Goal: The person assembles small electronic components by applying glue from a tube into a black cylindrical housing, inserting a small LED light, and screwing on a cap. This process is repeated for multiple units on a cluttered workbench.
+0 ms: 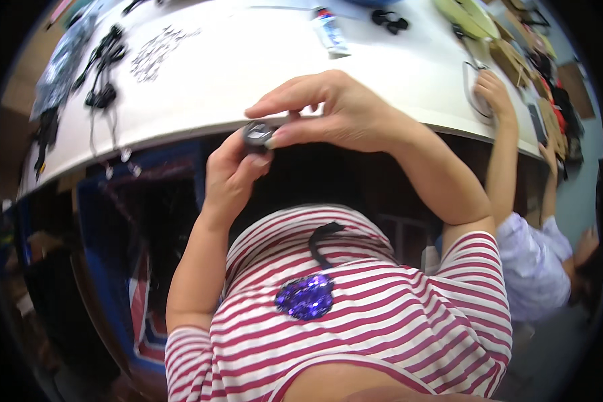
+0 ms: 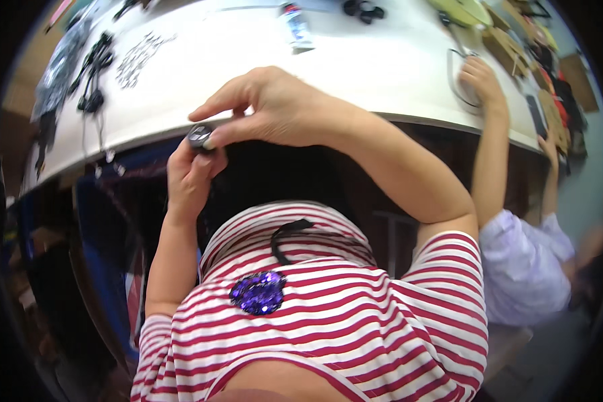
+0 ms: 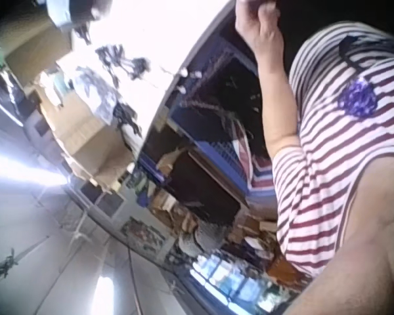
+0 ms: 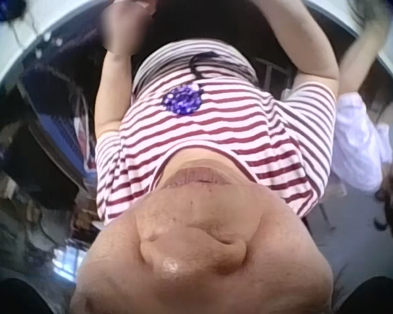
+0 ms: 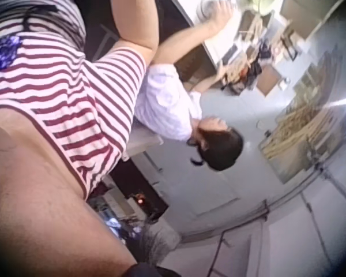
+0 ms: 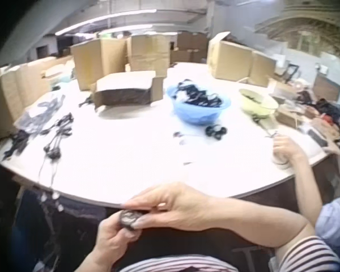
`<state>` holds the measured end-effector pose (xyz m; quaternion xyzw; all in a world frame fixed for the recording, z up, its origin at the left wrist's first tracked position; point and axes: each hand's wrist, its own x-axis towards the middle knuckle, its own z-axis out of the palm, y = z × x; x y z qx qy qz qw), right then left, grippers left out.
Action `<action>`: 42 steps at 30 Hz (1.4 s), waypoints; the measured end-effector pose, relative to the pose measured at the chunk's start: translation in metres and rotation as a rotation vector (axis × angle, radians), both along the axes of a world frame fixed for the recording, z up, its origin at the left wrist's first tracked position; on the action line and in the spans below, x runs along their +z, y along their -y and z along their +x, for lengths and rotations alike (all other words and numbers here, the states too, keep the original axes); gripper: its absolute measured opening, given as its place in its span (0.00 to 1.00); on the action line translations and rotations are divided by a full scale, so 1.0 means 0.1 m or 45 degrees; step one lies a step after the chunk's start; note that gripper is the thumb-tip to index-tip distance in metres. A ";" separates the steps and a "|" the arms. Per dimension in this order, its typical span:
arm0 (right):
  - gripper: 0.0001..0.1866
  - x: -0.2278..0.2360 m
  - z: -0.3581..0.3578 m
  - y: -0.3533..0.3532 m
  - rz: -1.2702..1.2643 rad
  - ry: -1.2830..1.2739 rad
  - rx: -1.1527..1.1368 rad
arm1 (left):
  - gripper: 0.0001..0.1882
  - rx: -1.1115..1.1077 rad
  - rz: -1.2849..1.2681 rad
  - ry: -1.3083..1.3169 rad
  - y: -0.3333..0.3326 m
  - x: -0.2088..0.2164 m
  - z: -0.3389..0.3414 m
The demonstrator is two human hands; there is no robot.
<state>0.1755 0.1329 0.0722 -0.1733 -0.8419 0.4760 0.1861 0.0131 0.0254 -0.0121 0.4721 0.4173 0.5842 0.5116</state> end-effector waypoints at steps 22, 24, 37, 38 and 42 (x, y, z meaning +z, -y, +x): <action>0.17 -0.41 1.01 -1.70 0.808 0.596 -1.283 | 0.22 0.025 0.011 0.133 0.00 -0.11 -0.07; 0.16 -0.37 1.02 -1.71 0.696 0.534 -1.289 | 0.21 0.012 0.015 0.143 0.00 -0.11 -0.08; 0.15 -0.28 0.94 -1.67 0.863 0.688 -1.106 | 0.21 0.035 0.026 0.141 0.08 -0.06 -0.09; 0.15 -0.31 0.93 -1.67 0.918 0.731 -1.095 | 0.21 0.040 0.021 0.141 0.09 -0.06 -0.10; 0.13 -0.43 0.91 -1.69 1.066 0.689 -1.044 | 0.21 0.036 -0.006 0.164 0.09 -0.05 -0.08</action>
